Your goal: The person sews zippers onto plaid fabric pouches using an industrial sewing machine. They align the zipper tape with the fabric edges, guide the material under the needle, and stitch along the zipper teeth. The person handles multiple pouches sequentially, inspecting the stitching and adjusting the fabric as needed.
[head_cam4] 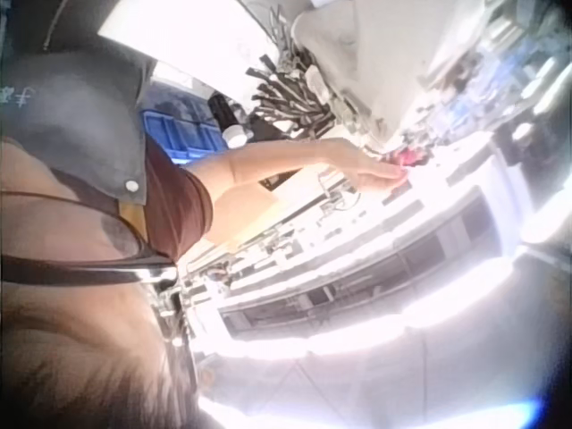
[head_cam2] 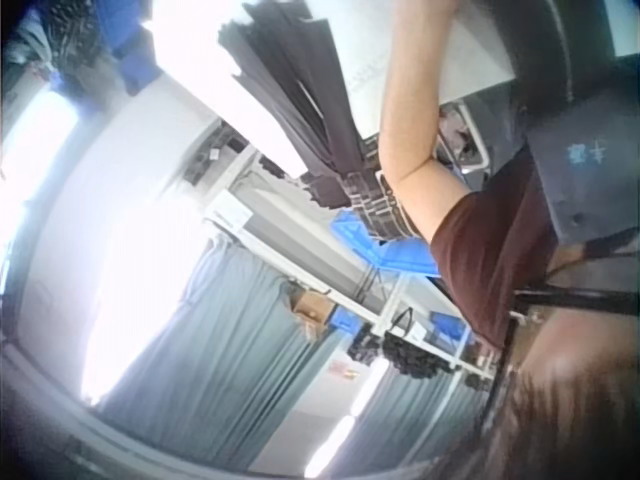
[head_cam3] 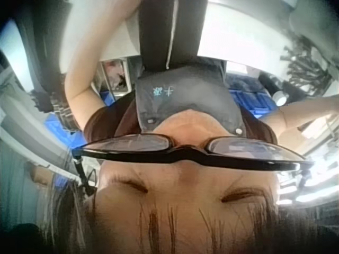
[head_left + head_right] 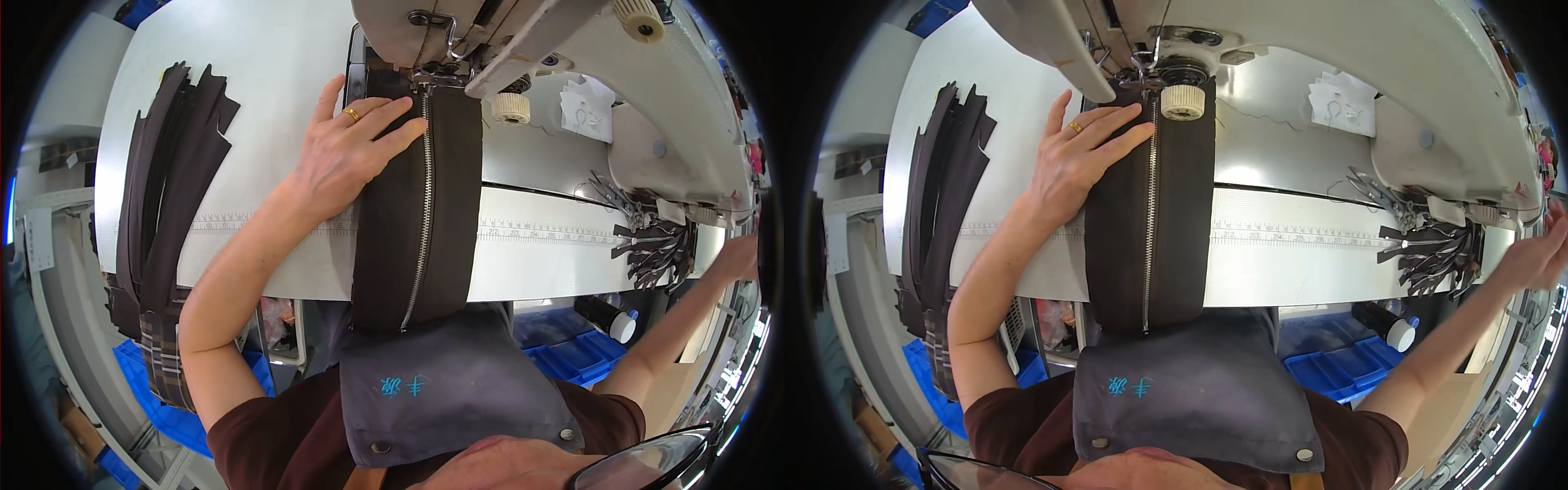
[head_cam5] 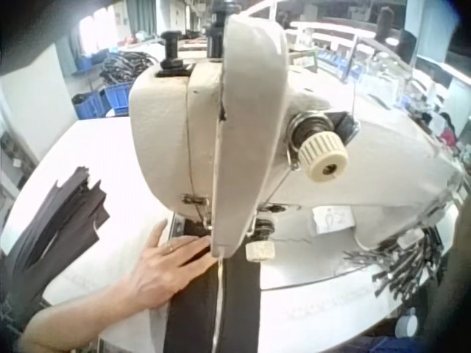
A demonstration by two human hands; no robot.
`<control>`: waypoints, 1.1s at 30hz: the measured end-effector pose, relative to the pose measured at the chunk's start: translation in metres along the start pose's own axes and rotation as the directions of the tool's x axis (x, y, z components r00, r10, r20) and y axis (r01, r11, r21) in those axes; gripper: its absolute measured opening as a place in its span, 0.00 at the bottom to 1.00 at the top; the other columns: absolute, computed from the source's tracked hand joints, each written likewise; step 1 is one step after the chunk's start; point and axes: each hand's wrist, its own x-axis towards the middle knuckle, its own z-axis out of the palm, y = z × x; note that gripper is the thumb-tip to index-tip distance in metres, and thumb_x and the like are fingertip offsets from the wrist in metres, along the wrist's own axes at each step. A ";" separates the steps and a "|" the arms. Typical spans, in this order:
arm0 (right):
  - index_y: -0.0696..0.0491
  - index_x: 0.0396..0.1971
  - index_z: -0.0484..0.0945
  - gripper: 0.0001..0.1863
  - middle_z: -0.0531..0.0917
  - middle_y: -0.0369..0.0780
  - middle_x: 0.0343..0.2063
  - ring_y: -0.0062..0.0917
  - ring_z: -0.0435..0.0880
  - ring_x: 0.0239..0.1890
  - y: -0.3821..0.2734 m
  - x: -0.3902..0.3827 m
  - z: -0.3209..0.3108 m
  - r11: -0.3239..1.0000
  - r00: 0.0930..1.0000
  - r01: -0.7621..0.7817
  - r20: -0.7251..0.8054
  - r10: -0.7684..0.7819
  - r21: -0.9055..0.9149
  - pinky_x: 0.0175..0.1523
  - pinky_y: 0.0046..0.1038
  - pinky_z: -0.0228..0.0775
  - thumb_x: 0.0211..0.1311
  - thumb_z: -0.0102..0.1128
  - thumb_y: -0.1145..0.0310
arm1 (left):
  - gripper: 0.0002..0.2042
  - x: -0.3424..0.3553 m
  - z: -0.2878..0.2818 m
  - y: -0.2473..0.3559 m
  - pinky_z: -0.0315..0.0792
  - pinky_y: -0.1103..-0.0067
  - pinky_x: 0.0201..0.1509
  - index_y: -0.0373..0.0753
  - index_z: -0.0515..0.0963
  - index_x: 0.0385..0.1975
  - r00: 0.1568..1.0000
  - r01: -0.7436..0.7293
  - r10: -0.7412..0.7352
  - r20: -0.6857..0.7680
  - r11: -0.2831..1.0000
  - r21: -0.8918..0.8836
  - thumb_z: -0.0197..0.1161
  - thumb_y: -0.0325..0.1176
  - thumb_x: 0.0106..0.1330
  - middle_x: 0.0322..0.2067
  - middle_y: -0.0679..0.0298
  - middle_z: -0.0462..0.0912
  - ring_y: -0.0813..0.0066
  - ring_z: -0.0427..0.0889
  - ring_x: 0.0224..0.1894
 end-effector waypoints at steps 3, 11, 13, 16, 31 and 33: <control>0.64 0.40 0.78 0.11 0.80 0.44 0.45 0.30 0.77 0.49 -0.180 -0.067 0.067 0.898 0.898 -0.044 0.411 -0.157 0.439 0.54 0.31 0.69 0.58 0.56 0.79 | 0.19 0.001 -0.001 0.001 0.57 0.53 0.63 0.47 0.78 0.47 0.999 0.045 -0.044 0.028 0.999 -0.023 0.57 0.26 0.53 0.47 0.65 0.80 0.70 0.78 0.48; 0.50 0.42 0.80 0.12 0.78 0.39 0.31 0.35 0.74 0.38 -0.329 -0.100 0.202 0.849 0.755 -0.023 0.566 -0.331 0.527 0.42 0.36 0.65 0.57 0.60 0.70 | 0.20 0.000 0.002 0.000 0.54 0.51 0.64 0.47 0.77 0.49 0.996 0.056 -0.054 0.074 0.998 -0.016 0.57 0.26 0.55 0.50 0.63 0.78 0.70 0.75 0.53; 0.46 0.43 0.81 0.13 0.77 0.37 0.27 0.34 0.73 0.34 -0.332 -0.098 0.203 0.863 0.800 0.104 0.474 -0.368 0.494 0.40 0.33 0.64 0.56 0.61 0.69 | 0.20 -0.001 0.002 0.000 0.53 0.50 0.64 0.47 0.77 0.49 0.994 0.062 -0.060 0.088 0.998 -0.014 0.57 0.27 0.55 0.51 0.63 0.78 0.69 0.75 0.54; 0.44 0.42 0.82 0.14 0.77 0.36 0.25 0.32 0.72 0.32 -0.331 -0.099 0.202 0.883 0.793 0.234 0.446 -0.416 0.408 0.38 0.31 0.63 0.54 0.63 0.68 | 0.20 -0.001 0.002 0.000 0.53 0.50 0.65 0.48 0.77 0.49 0.991 0.076 -0.074 0.108 0.997 -0.017 0.58 0.27 0.55 0.52 0.62 0.78 0.69 0.75 0.55; 0.44 0.41 0.83 0.15 0.78 0.36 0.27 0.32 0.74 0.36 -0.324 -0.099 0.208 0.865 0.789 0.266 0.418 -0.449 0.426 0.39 0.32 0.64 0.50 0.65 0.66 | 0.20 0.000 0.000 0.003 0.47 0.50 0.67 0.52 0.77 0.53 0.978 0.136 -0.130 0.162 0.990 -0.025 0.53 0.30 0.60 0.55 0.65 0.77 0.68 0.75 0.53; 0.45 0.40 0.83 0.14 0.78 0.36 0.27 0.32 0.74 0.36 -0.324 -0.099 0.208 0.861 0.786 0.290 0.410 -0.463 0.417 0.40 0.32 0.65 0.51 0.66 0.64 | 0.20 0.001 0.000 0.003 0.47 0.50 0.67 0.53 0.77 0.53 0.976 0.136 -0.133 0.172 0.991 -0.007 0.53 0.30 0.60 0.55 0.66 0.77 0.68 0.74 0.54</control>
